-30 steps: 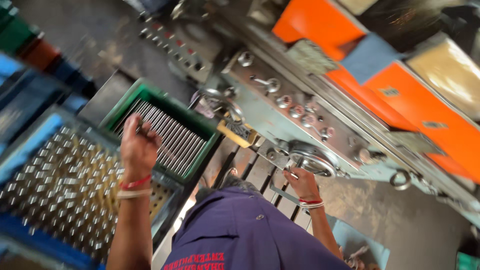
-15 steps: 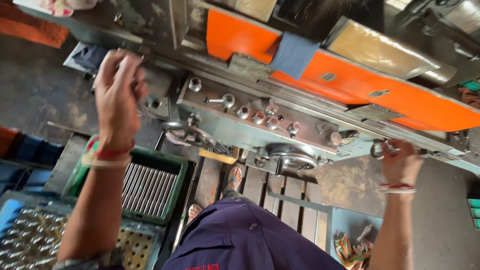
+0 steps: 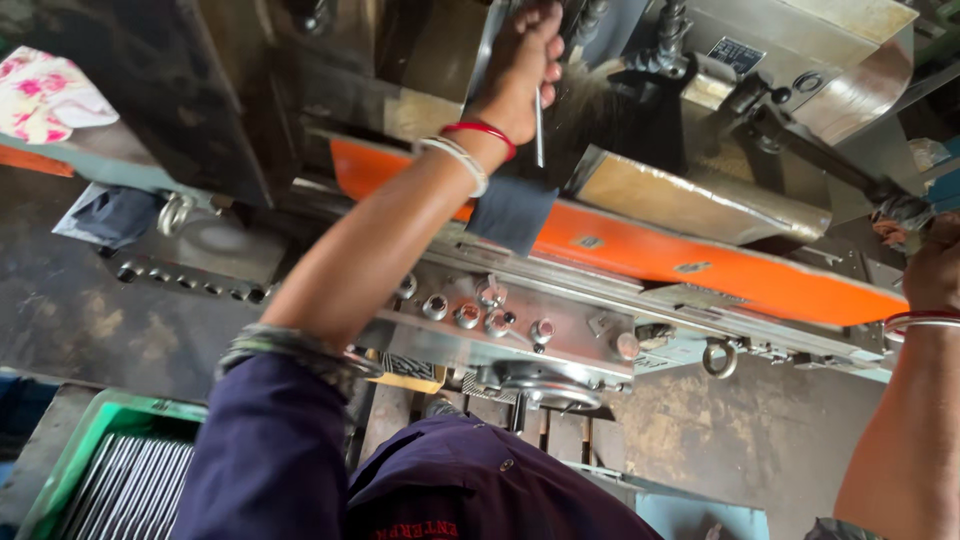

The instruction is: The person repeatedly picks up small metal rods from a green tray, inserts them into a grinding machine, and operates a lever to process them. After each cycle, the person removes the processed rod and places it into a blue tray with a perforated insert. The person also occasionally wipes the machine with a cloth.

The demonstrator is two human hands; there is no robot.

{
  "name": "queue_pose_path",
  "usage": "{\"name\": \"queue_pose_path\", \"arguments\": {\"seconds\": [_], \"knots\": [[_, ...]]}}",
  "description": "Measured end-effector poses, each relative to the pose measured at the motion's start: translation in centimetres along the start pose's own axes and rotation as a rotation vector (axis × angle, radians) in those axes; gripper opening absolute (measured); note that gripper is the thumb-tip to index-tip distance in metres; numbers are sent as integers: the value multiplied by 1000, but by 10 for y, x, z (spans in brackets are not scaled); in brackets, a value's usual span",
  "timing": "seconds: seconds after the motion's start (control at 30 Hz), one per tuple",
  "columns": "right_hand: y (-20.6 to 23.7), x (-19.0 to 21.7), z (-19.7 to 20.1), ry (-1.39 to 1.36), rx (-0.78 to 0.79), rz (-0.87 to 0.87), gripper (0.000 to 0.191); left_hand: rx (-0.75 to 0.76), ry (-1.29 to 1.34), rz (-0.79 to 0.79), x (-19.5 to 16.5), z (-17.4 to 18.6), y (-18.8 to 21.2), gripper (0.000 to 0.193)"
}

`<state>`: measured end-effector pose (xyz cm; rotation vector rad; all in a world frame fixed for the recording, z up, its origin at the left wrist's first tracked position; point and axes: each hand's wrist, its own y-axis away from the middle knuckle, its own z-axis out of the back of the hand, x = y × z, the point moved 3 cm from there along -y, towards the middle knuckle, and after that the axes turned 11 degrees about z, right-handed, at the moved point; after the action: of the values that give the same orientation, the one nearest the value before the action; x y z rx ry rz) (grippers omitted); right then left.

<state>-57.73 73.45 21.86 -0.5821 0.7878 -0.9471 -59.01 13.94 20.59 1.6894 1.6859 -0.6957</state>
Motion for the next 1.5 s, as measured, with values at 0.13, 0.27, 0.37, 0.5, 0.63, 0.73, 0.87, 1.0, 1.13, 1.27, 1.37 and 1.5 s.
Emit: {"name": "queue_pose_path", "arguments": {"seconds": [0.13,0.27,0.37,0.5,0.63,0.73,0.87,1.0,1.13,1.27,1.37,1.5], "knots": [[-17,-26,-33,86,114,45,29,-189,-54,98,65,-2,-76,24],[-28,-47,-58,33,212,-81,32,-233,-80,184,114,6,-120,20],[-29,-49,-69,-44,203,-106,31,-158,-45,112,131,12,-134,17],[-26,-40,-70,-138,156,-43,24,-250,-209,295,149,25,-137,16],[-23,-39,-70,-201,132,-7,18,-197,-190,335,162,29,-134,18],[-21,-42,-73,-204,118,-18,14,-119,-202,324,171,29,-134,17],[-20,-47,-78,-256,103,-103,13,-107,-191,346,177,29,-136,18],[-20,-45,-80,-239,119,-46,9,-154,-229,334,173,29,-135,16],[-17,-43,-83,-186,145,-18,9,-148,-233,317,168,27,-132,15],[-14,-40,-85,-118,175,-13,10,-164,-253,270,168,29,-130,13],[-14,-39,-85,-56,199,-11,11,-225,-304,249,166,30,-133,13],[-16,-41,-85,58,237,0,12,-238,-201,74,145,15,-149,11]]}}
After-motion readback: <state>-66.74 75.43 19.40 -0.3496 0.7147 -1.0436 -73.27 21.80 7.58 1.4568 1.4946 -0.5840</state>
